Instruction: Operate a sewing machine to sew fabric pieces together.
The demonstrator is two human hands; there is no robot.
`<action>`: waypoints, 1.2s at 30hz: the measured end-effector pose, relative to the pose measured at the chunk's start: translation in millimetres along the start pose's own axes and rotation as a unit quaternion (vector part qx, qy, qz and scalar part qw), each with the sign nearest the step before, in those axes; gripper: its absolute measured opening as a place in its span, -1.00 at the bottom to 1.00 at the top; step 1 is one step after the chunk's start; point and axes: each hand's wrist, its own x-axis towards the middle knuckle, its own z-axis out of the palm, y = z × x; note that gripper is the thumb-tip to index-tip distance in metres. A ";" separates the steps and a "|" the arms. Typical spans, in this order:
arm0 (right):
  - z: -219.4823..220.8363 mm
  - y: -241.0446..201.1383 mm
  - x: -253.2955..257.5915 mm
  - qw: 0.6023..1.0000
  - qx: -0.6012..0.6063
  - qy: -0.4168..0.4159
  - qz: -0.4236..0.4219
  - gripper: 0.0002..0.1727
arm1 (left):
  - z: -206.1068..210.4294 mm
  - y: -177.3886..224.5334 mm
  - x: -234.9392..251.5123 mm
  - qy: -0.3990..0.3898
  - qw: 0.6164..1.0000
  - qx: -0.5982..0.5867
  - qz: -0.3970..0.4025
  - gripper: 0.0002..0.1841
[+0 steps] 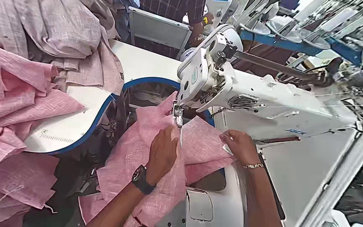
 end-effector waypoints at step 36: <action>102.1 -75.2 -8.5 0.863 0.446 -0.023 -0.234 -0.81 | -7.1 -23.7 5.4 0.004 0.981 -0.023 0.191 -0.54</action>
